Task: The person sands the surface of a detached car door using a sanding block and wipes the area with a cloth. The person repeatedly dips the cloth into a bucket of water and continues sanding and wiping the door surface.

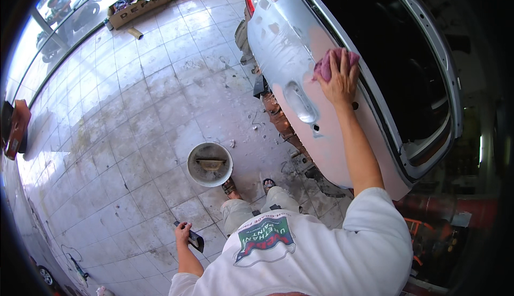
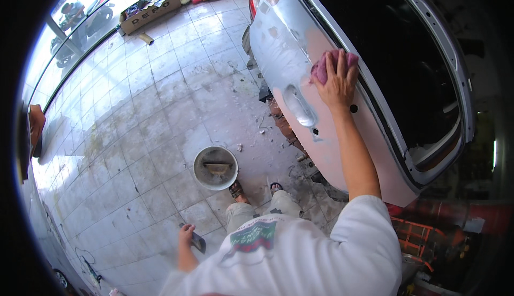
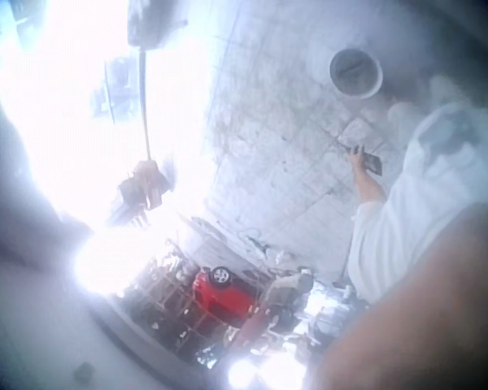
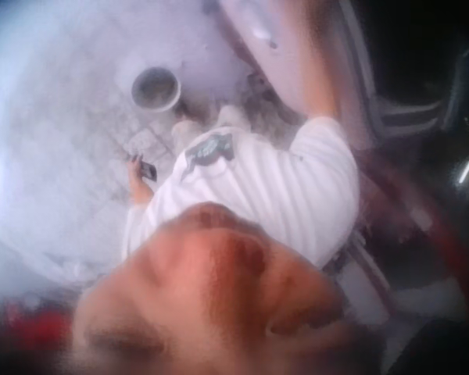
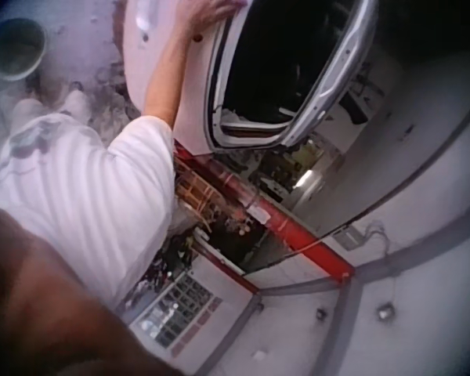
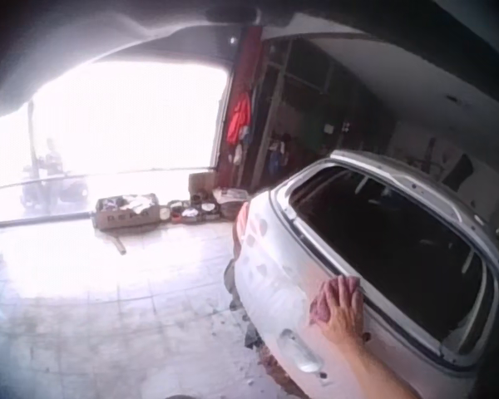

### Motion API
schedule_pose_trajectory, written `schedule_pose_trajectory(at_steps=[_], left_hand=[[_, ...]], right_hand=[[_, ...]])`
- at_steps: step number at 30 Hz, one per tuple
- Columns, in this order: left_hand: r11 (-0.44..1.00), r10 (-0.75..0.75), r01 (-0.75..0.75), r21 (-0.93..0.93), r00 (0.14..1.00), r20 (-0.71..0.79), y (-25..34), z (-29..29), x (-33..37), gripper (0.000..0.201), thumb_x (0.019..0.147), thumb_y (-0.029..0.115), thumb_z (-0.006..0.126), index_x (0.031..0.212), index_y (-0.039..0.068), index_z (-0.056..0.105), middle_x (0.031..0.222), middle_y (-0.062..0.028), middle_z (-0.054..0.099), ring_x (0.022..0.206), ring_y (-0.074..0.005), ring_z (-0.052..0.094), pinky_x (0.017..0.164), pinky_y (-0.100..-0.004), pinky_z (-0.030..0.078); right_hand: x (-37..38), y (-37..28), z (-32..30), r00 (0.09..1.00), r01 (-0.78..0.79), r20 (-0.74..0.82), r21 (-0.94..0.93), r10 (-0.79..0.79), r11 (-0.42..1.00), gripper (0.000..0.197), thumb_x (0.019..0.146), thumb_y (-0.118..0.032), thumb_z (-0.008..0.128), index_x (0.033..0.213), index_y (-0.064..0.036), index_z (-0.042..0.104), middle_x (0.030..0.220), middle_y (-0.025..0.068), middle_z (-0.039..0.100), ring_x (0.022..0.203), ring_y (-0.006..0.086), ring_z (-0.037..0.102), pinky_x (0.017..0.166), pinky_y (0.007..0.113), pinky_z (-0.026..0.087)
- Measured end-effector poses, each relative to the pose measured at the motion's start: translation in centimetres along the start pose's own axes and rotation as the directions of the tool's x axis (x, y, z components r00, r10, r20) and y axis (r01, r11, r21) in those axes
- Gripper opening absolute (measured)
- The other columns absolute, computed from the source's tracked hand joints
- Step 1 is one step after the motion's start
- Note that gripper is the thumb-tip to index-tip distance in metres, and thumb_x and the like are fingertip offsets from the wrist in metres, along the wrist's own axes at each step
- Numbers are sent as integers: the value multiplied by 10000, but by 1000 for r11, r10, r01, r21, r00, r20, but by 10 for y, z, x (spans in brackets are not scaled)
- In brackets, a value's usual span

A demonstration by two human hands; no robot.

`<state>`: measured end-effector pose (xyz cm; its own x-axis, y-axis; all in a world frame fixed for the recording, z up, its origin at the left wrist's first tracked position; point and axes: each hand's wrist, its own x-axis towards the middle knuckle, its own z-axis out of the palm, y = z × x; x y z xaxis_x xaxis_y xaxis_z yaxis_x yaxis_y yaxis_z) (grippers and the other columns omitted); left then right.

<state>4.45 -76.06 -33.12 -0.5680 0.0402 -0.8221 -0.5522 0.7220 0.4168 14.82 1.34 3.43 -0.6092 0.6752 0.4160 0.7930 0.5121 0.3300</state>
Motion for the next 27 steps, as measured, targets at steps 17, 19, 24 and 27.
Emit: schedule_pose_trajectory(at_steps=[17,19,24,27], left_hand=[[997,80,-80,-12,996,-42,-36,24,-89,516,902,356,861,1349,126,743,1091,-78,684,869,-194,638,684,-394,558],[997,69,-70,-27,996,-49,-32,44,-107,485,925,322,850,1333,86,734,1113,-70,694,945,-183,630,789,-354,528],[976,215,-217,-13,972,-98,-87,77,-127,521,922,337,855,1354,71,734,1143,-105,728,996,-215,661,893,-367,549],[969,243,-246,-4,957,-156,-106,108,-150,510,915,326,866,1333,59,747,1139,-111,732,1040,-212,658,921,-362,539]], right_hand=[[62,75,16,861,487,-25,328,-508,809,484,912,-254,837,1384,-331,760,1696,-29,496,1561,393,444,1310,465,389],[16,108,0,837,519,-38,370,-545,771,503,889,-248,859,1380,-301,765,1695,-20,500,1563,400,441,1312,476,383],[-91,182,-30,793,571,-79,442,-604,692,540,851,-282,899,1376,-266,771,1689,0,511,1561,419,437,1304,500,392],[-153,232,-40,775,589,-95,468,-625,659,500,876,-318,881,1364,-283,778,1674,1,530,1553,432,444,1295,509,404]])
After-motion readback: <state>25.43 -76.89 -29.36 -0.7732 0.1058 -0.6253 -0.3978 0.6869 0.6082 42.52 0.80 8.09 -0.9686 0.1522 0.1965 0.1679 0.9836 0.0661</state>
